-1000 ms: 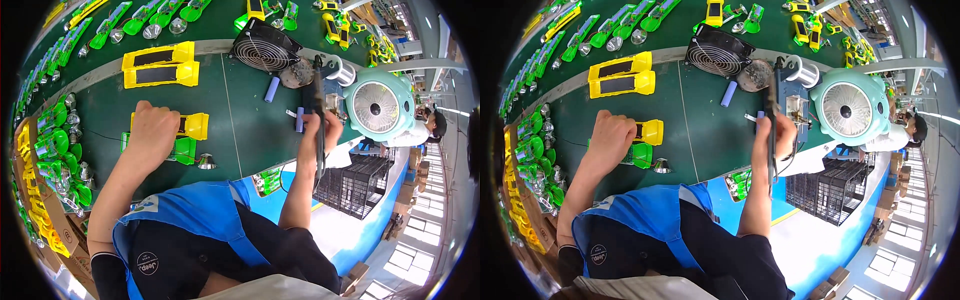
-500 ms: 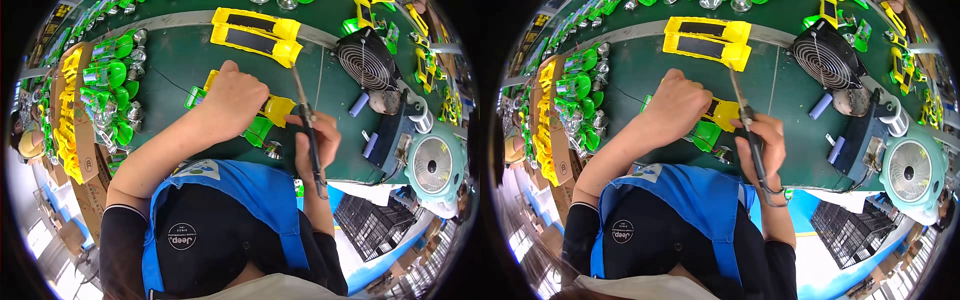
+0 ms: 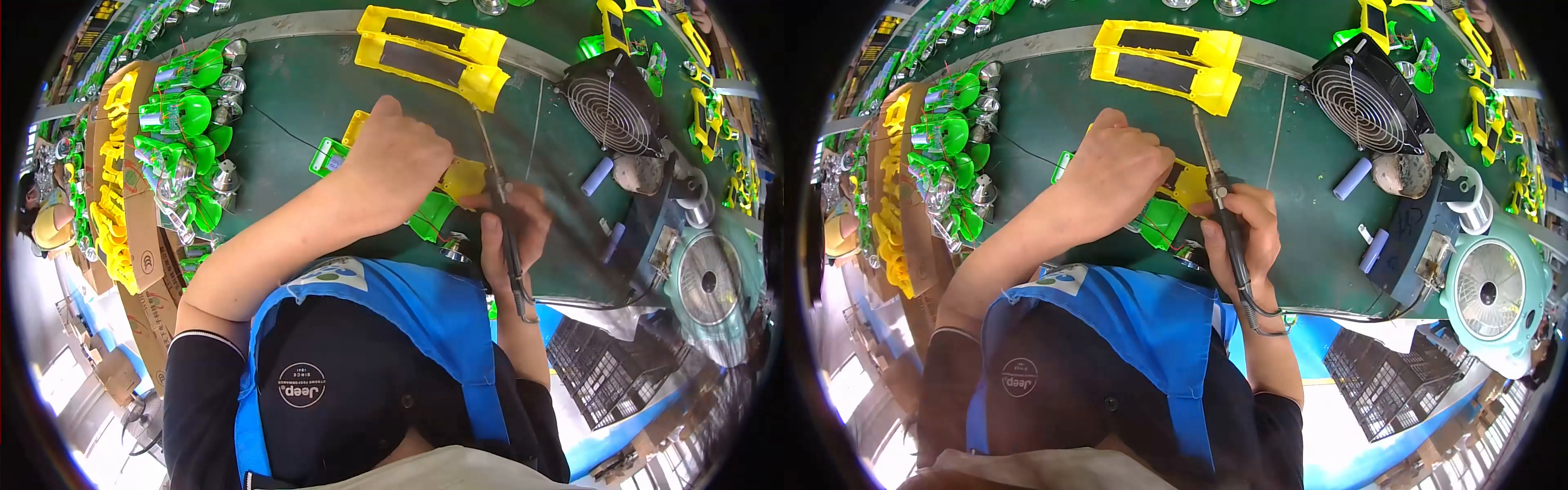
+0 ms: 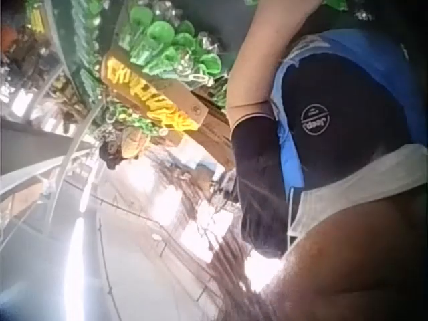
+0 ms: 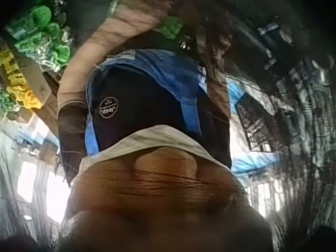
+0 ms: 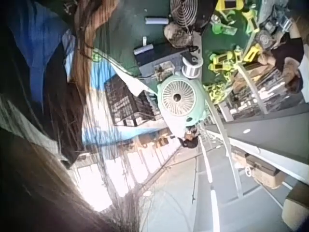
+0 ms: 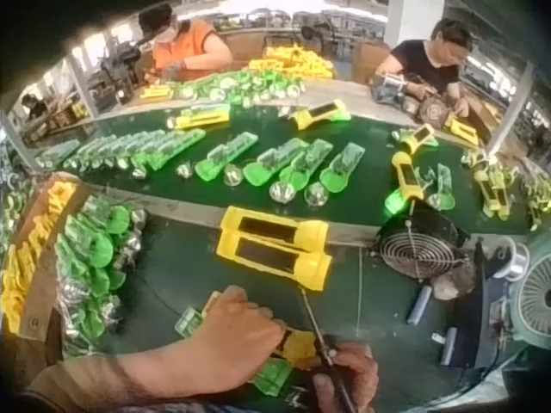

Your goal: Soldering electrical wires and circuit boards into plastic solar lamp housings on an assembly line.

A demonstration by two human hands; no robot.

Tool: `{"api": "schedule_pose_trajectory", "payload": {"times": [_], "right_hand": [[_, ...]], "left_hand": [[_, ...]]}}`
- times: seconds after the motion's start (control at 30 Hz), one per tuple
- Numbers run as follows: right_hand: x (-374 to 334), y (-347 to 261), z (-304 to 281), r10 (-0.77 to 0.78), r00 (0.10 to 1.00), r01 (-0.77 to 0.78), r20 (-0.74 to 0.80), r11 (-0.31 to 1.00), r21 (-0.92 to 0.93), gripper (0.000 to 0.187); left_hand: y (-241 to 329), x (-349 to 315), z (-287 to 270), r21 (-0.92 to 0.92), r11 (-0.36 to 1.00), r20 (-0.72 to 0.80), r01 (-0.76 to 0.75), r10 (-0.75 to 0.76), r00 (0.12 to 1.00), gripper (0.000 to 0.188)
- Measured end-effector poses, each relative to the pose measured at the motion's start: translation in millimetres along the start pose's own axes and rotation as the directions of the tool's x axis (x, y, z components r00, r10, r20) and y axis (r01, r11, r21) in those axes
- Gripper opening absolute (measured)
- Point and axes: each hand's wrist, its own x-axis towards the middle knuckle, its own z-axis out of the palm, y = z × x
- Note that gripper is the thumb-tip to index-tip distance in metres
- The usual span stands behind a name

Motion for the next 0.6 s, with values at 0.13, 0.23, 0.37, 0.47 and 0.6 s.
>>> {"api": "schedule_pose_trajectory", "payload": {"times": [0.13, 0.23, 0.37, 0.47, 0.6], "right_hand": [[0.9, -2.8, -0.5, 0.108, 0.994, -0.109, 0.017, 0.987, 0.114, 0.031], [2.9, -7.7, 1.6, 0.158, 0.987, -0.159, 0.018, 0.967, 0.201, 0.032], [-13.7, -5.3, -6.3, 0.252, 0.949, -0.210, -0.191, 0.954, 0.216, 0.042], [-17.5, -5.0, -11.0, 0.212, 0.946, -0.186, -0.245, 0.975, 0.125, 0.045], [-5.0, -5.3, -18.8, 0.364, 0.920, -0.314, -0.144, 0.906, 0.283, 0.039]], "left_hand": [[5.0, 7.4, -6.5, 0.103, 0.993, 0.225, 0.059, -0.081, 0.971, 0.010], [-1.2, -9.1, -13.6, 0.043, 0.999, 0.087, 0.024, -0.027, 0.996, 0.008], [3.6, -55.5, -59.4, -0.036, 0.992, -0.202, 0.125, -0.130, 0.971, 0.005], [-21.0, -103.1, -59.1, 0.072, 0.915, -0.094, 0.396, -0.389, 0.916, 0.010], [-24.9, -93.4, -37.3, -0.353, 0.911, -0.325, 0.213, -0.333, 0.885, 0.023]]}}
